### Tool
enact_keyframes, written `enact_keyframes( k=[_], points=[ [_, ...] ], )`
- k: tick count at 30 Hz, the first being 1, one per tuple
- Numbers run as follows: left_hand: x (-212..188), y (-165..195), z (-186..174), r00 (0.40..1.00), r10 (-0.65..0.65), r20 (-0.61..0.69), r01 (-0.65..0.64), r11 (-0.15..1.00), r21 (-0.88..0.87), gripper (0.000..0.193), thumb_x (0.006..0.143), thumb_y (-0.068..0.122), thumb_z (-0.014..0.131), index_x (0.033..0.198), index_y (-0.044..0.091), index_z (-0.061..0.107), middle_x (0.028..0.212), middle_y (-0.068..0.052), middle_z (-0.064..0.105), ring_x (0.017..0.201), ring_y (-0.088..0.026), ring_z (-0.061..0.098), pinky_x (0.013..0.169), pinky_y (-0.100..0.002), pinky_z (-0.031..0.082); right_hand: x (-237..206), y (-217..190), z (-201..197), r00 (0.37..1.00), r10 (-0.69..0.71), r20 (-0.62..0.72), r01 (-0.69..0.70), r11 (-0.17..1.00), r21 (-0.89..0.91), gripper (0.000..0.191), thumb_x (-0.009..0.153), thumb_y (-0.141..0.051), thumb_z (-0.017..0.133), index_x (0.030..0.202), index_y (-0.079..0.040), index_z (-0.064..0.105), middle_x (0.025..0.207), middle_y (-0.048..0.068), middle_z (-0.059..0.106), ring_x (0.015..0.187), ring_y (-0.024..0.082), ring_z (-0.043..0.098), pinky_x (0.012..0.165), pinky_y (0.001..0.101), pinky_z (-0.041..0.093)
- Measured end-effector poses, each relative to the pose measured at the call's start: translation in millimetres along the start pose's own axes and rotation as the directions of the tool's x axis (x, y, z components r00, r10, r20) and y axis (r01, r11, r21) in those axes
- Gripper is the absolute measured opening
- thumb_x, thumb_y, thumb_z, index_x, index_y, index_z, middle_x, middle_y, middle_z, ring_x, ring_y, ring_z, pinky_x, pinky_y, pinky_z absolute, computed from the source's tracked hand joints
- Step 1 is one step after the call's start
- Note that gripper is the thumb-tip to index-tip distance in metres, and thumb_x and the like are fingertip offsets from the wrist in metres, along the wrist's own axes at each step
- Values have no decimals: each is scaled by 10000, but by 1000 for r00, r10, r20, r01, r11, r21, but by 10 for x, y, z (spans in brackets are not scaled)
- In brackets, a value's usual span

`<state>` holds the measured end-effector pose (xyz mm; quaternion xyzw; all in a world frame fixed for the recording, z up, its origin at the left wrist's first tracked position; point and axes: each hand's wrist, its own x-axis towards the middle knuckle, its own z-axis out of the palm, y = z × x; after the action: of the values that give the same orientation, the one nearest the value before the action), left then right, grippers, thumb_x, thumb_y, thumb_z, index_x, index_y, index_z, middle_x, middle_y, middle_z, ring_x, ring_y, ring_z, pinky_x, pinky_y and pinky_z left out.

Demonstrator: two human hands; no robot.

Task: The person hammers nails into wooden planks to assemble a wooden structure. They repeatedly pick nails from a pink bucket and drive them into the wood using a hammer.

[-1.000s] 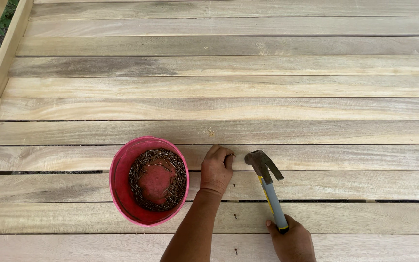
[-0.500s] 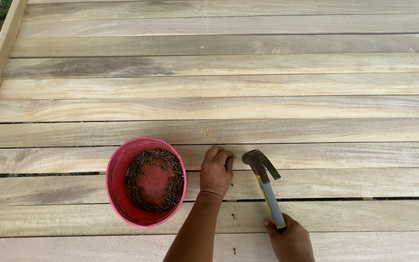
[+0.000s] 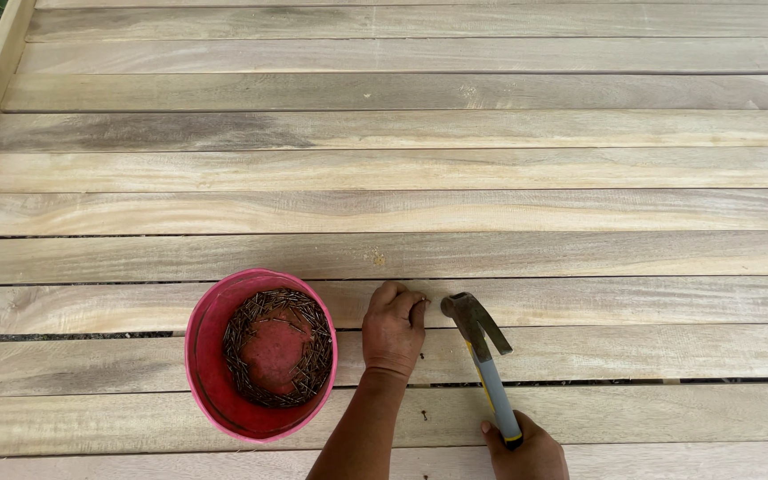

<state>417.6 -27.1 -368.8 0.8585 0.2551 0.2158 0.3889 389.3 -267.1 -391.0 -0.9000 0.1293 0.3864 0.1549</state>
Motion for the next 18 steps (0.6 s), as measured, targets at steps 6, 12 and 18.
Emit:
enact_keyframes(
  k=[6,12,18],
  points=[
    [-39,7,-4,997,64,-39,-63,998,32,62,808,85,791,844,78,742,928,-27,661,914,-228,669,784,-355,585,68,104,60,1000,-23,4,23,1000,0,509,865,-479,768,1276,-182,730,914,61,829,944,170,814,993,355,606],
    [-52,-12,3,996,80,-31,-79,996,27,60,806,84,797,835,81,744,921,-23,660,914,-228,668,788,-360,582,146,191,108,999,-40,27,41,998,-40,515,861,-518,762,1251,-181,750,872,48,838,904,144,827,993,331,612],
    [-61,-37,24,991,127,-38,-124,990,60,67,795,77,797,823,87,738,929,-24,656,929,-230,670,787,-358,589,144,215,68,999,-43,22,41,994,97,619,821,-476,820,1308,-113,703,854,54,817,851,145,824,934,333,630]
  ],
)
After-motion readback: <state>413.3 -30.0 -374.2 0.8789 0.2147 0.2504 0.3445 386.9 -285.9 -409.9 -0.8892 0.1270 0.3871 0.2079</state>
